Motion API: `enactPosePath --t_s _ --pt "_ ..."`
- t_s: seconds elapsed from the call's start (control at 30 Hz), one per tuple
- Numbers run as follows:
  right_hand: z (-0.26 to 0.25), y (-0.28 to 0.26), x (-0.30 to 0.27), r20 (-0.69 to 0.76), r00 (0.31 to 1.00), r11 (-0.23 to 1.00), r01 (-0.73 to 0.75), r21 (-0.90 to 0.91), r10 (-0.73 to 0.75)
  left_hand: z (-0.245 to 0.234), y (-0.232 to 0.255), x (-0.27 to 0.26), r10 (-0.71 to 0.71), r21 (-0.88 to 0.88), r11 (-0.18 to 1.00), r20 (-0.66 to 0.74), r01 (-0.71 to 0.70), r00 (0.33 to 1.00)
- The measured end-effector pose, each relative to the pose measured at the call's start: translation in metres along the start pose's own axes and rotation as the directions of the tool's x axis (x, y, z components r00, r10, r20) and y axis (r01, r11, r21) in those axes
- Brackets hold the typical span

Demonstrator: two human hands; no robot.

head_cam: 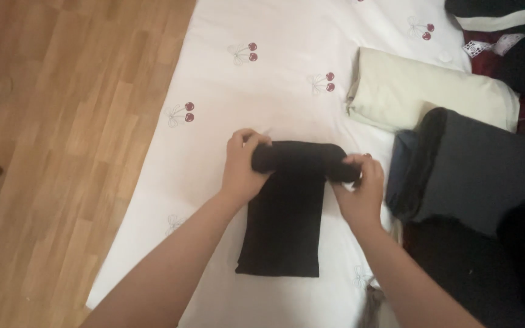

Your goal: The person is folding various items of clothing on a bed.

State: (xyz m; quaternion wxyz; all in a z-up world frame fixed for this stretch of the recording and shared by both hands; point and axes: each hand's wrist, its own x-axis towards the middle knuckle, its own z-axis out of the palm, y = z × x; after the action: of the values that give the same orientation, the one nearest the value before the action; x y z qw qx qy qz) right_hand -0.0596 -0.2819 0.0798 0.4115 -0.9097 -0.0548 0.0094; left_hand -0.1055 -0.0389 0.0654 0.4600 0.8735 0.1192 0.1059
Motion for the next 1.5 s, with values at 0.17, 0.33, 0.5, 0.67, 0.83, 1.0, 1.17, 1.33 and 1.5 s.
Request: enactPosePath --t_s 0.17,0.33,0.5,0.67,0.83,1.0,1.17,1.33,1.5 --pt "-0.012 0.013 -0.061 0.026 0.982 0.980 0.187 -0.072 -0.186 -0.005 0.002 -0.058 0.010 -0.017 1.000 0.009 -0.010 1.000" --pt "-0.016 0.028 -0.105 0.112 0.991 0.993 0.083 -0.081 -0.074 -0.007 0.010 -0.106 -0.049 -0.084 0.995 0.065 0.054 0.997" --pt "-0.014 0.014 -0.141 0.205 0.979 0.999 -0.013 0.034 0.006 -0.013 0.010 -0.151 -0.174 -0.061 0.981 0.115 0.182 0.978" --pt "-0.011 0.020 -0.176 0.438 0.866 0.966 -0.257 -0.021 0.240 -0.024 -0.003 -0.195 -0.325 -0.125 0.927 0.202 0.354 0.924" --pt "-0.004 0.041 -0.195 0.534 0.802 0.961 -0.257 -0.098 0.269 -0.018 -0.016 -0.204 -0.644 0.048 0.757 0.224 0.652 0.731" --pt "0.001 0.073 -0.198 0.334 0.901 0.941 -0.324 0.097 0.276 -0.017 0.002 -0.201 -0.609 0.050 0.786 0.228 0.616 0.760" --pt "0.005 0.107 -0.198 0.485 0.831 0.962 -0.230 -0.145 0.271 0.002 -0.044 -0.234 -0.441 0.125 0.895 0.090 0.429 0.893" --pt "0.026 0.130 -0.189 0.224 0.968 0.982 -0.142 0.127 0.111 -0.012 -0.020 -0.217 -0.615 0.213 0.785 0.165 0.581 0.771" --pt "0.021 0.051 -0.148 0.226 0.973 0.951 -0.118 0.286 0.052 -0.030 0.000 -0.197 -0.810 0.357 0.575 0.378 0.736 0.448"
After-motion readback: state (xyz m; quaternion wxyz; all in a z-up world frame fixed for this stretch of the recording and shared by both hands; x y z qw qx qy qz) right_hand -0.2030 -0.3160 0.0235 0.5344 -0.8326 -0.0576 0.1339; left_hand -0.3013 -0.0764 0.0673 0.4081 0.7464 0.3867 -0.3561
